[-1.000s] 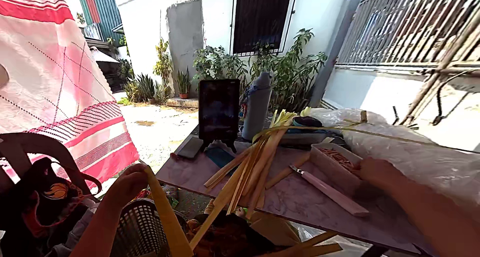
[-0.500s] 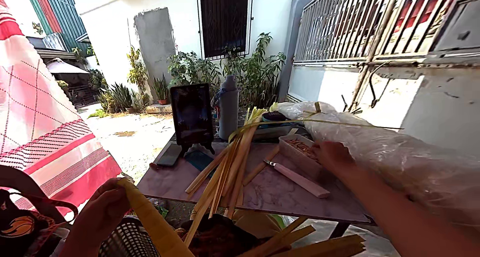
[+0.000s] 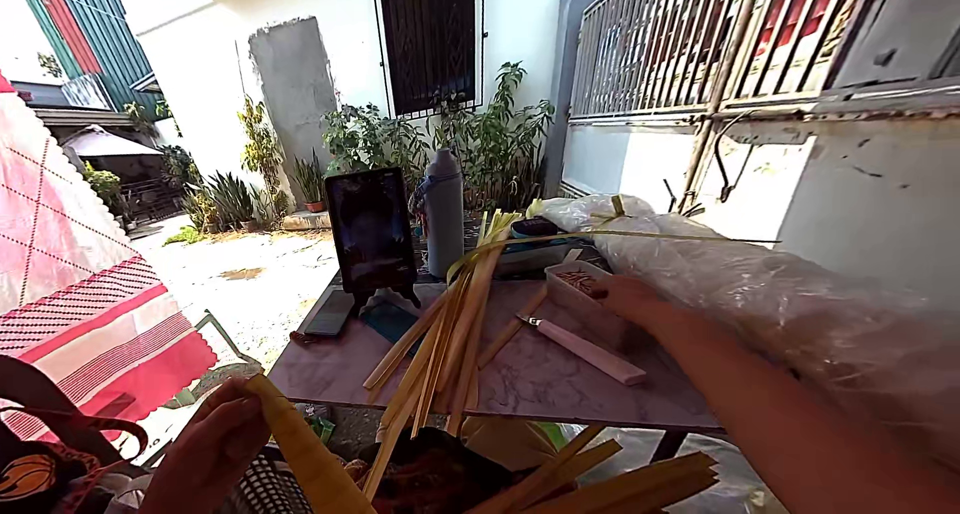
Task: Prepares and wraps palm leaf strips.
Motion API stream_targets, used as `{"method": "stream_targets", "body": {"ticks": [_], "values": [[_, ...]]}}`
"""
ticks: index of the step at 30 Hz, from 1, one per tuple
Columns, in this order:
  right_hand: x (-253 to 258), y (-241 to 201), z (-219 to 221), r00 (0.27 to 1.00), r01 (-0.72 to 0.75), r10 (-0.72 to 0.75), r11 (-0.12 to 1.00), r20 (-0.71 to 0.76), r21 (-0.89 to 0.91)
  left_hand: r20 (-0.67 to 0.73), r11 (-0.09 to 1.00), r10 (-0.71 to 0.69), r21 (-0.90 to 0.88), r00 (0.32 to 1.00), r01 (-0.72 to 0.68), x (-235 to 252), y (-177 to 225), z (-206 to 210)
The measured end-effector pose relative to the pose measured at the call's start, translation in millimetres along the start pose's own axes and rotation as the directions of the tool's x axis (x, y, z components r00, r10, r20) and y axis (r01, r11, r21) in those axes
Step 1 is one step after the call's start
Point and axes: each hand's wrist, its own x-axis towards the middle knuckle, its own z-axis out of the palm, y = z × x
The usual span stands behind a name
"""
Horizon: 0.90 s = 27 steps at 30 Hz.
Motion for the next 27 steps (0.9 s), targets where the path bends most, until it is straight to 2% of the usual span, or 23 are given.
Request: {"method": "stream_targets", "body": {"ticks": [9,14,17,23,27], "values": [[-14,4,-1,0.982,0.004,0.012,0.996,-0.189,0.086,0.025,0.999,-0.027,-0.039,0.999,0.028,-1,-8,-4],[-20,-3,-1,0.959,-0.026,0.075,0.983,-0.272,0.180,0.039,0.997,-0.037,-0.061,0.999,0.039,-2,-8,-7],[-24,-11,-6,0.954,-0.077,0.129,0.978,-0.271,0.196,0.026,0.997,-0.033,-0.071,0.999,0.035,-3,-8,-8],[-19,-10,-5,0.957,-0.112,0.144,0.984,-0.253,0.138,0.018,0.996,-0.043,-0.076,0.999,0.045,-3,-12,-11],[-20,-12,-5,0.942,-0.134,0.185,0.972,-0.280,0.191,0.015,0.995,-0.053,-0.084,0.998,0.054,-5,-14,-12]]}}
